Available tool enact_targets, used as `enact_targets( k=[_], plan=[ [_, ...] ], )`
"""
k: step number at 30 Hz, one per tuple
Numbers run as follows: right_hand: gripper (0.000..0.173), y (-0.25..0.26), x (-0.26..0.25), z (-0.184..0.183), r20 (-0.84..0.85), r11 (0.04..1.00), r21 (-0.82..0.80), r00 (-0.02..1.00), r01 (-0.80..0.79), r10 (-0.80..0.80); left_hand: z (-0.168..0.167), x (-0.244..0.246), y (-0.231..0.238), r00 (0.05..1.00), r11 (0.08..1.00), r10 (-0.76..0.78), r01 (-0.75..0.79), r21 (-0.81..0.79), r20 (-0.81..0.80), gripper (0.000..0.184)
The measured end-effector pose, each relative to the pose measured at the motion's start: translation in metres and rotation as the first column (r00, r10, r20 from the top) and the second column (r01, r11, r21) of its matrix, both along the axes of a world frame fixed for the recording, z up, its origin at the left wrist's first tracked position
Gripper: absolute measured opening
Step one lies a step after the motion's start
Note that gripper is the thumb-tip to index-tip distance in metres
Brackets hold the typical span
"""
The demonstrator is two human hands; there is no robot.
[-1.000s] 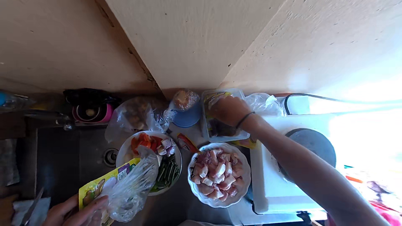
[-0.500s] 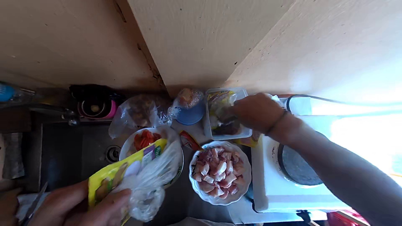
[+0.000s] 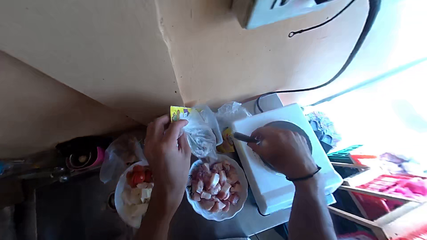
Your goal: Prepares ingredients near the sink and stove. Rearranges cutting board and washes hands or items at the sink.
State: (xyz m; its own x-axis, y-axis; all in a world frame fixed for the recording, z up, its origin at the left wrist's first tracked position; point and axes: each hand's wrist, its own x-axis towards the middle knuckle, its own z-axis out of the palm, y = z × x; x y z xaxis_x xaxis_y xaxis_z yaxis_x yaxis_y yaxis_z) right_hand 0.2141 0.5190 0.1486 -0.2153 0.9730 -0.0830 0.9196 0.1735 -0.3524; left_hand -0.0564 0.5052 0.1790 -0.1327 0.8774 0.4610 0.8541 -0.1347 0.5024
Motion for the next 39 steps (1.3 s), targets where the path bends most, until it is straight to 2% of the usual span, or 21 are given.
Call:
enact_targets(
  k=[4,8,16,21,27,30,34,39],
  plan=[
    [0.028,-0.012,-0.016,-0.018,-0.282,0.999,0.005,0.958,0.051,-0.047,0.003,0.012,0.011,0.997,0.999,-0.004,0.002,-0.037,-0.079,0.017],
    [0.027,-0.007,-0.051,-0.035,-0.579,0.997,-0.054,0.815,-0.045,0.005,0.016,0.023,0.019,0.993,0.998,-0.015,0.022,0.060,-0.114,0.017],
    [0.028,0.020,-0.089,-0.051,-0.710,0.996,-0.088,0.699,0.028,-0.082,0.030,0.023,0.020,0.977,0.990,-0.098,0.115,0.083,-0.192,0.021],
    [0.029,0.027,-0.098,-0.060,-0.680,0.999,-0.027,0.732,0.023,-0.035,0.021,0.018,0.019,0.974,0.983,-0.166,0.176,0.053,-0.155,0.021],
    [0.030,0.021,-0.087,-0.068,-0.632,0.990,-0.129,0.765,0.053,-0.123,-0.016,0.021,0.009,0.993,0.995,-0.096,0.098,0.017,-0.070,0.016],
    [0.029,0.019,-0.077,-0.065,-0.591,0.979,-0.200,0.793,0.036,-0.150,-0.034,0.026,0.007,0.992,0.992,-0.096,0.089,-0.093,-0.081,0.015],
    [0.026,0.020,-0.073,-0.060,-0.563,0.970,-0.223,0.800,0.097,-0.209,-0.042,0.031,0.008,0.989,0.960,-0.082,0.044,-0.278,-0.125,0.016],
    [0.024,0.015,-0.077,-0.040,-0.380,0.971,-0.074,0.894,0.226,-0.237,-0.029,0.033,0.013,0.979,0.906,-0.067,-0.020,-0.423,-0.191,0.018]
  ],
)
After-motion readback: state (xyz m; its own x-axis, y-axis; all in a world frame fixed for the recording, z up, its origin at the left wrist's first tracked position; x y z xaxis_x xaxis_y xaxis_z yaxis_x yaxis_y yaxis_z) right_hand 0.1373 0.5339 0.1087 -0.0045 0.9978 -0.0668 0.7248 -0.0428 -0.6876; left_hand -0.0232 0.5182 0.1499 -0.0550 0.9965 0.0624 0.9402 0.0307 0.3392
